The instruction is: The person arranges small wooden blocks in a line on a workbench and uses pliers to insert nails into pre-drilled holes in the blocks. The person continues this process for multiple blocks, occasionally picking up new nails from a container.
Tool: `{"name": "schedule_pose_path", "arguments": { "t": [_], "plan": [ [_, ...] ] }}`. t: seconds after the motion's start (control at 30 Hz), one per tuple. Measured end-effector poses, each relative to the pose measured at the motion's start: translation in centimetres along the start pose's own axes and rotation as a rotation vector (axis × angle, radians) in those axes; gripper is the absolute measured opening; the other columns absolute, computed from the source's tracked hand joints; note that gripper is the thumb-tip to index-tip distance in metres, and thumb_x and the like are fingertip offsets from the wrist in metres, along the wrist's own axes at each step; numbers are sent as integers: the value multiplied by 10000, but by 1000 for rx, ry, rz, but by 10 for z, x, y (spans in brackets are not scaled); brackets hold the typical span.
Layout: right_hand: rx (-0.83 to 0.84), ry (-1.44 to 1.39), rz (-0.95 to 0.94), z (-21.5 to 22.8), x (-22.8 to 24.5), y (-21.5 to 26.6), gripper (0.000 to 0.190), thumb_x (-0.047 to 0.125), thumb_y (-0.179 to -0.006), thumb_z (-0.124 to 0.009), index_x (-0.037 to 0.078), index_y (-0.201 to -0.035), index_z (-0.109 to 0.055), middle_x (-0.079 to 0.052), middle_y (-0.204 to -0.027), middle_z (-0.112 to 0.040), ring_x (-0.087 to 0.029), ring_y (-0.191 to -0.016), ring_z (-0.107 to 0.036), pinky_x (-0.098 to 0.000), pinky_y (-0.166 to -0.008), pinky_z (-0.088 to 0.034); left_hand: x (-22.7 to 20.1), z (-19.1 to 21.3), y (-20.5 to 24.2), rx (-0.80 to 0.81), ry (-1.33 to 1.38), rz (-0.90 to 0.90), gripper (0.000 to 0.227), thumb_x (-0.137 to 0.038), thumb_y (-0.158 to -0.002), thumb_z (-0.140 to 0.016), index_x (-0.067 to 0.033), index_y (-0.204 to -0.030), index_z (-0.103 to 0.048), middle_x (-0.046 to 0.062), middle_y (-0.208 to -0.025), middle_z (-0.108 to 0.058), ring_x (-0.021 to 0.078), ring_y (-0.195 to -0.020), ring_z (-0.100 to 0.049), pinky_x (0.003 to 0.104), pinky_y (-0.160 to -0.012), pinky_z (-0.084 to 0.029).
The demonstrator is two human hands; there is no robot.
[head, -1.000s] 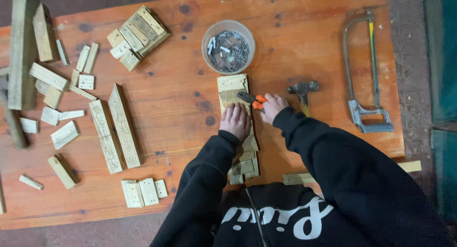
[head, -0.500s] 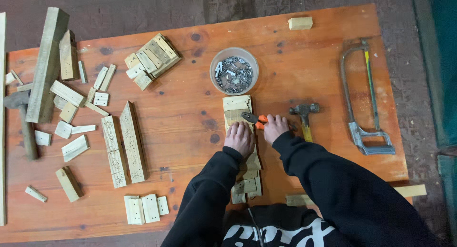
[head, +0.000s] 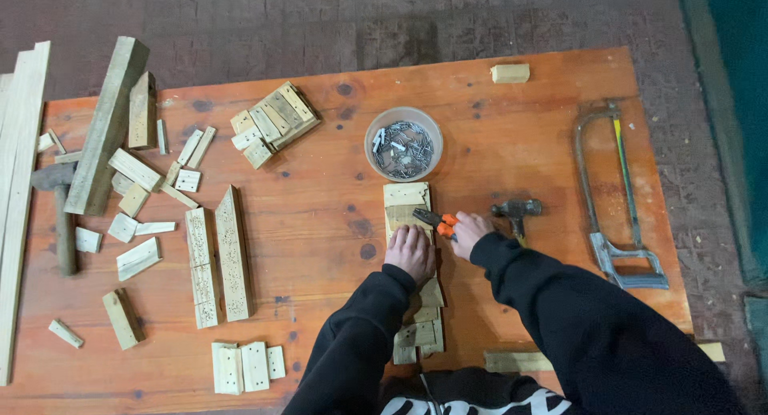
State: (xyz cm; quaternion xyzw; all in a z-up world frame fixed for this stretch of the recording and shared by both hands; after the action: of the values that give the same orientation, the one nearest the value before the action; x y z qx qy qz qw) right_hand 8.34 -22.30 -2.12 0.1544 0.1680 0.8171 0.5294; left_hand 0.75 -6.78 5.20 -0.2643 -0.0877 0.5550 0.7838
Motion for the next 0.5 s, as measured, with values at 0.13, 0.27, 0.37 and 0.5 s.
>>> {"name": "schedule_pose_path", "arguments": {
  "t": [0.13, 0.27, 0.37, 0.5],
  "plan": [
    [-62, 82, -19, -14, 5, 13, 367, 426, -791, -674, 131, -982, -780, -46, -1142, -571, -331, -1094, -601, -461, -948, -499, -2, 0, 2, -19, 12, -4, 493, -373, -846, -590, 47, -1078, -702, 200, -1028, -624, 379, -1003, -634, 457, -941, -520],
    [-148, 129, -16, -24, 9, 8, 374, 405, -806, -685, 81, -975, -764, -71, -1159, -493, -345, -1082, -530, -481, -919, -454, 1, -5, 3, -25, -31, -11, 485, -374, -834, -605, 34, -1075, -711, 198, -1034, -635, 374, -1011, -643, 453, -958, -511],
    [-184, 121, -17, -22, 9, 11, 365, 399, -788, -698, 85, -957, -776, -78, -1115, -511, -343, -1032, -549, -480, -879, -457, 0, -6, 4, -23, -23, -12, 475, -365, -824, -618, 30, -1069, -712, 196, -1033, -640, 374, -1006, -648, 460, -956, -511],
    [-108, 58, -36, -33, -2, -2, 361, 395, -794, -660, 89, -930, -793, -93, -1094, -593, -343, -1005, -628, -461, -880, -517, -2, -2, 0, -48, -47, -36, 442, -344, -843, -607, 35, -1044, -712, 203, -997, -623, 382, -954, -642, 452, -930, -518]
  ]
}}
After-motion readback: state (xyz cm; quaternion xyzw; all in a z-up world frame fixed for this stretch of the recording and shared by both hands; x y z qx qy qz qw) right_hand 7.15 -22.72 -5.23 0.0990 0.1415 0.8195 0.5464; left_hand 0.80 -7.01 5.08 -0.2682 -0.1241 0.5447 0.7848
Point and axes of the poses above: each hand's wrist, its own y-axis away from the middle knuckle, its own z-axis out of the back of the hand, x = y × z, the point moved 6 cm from there along -y, towards the middle knuckle
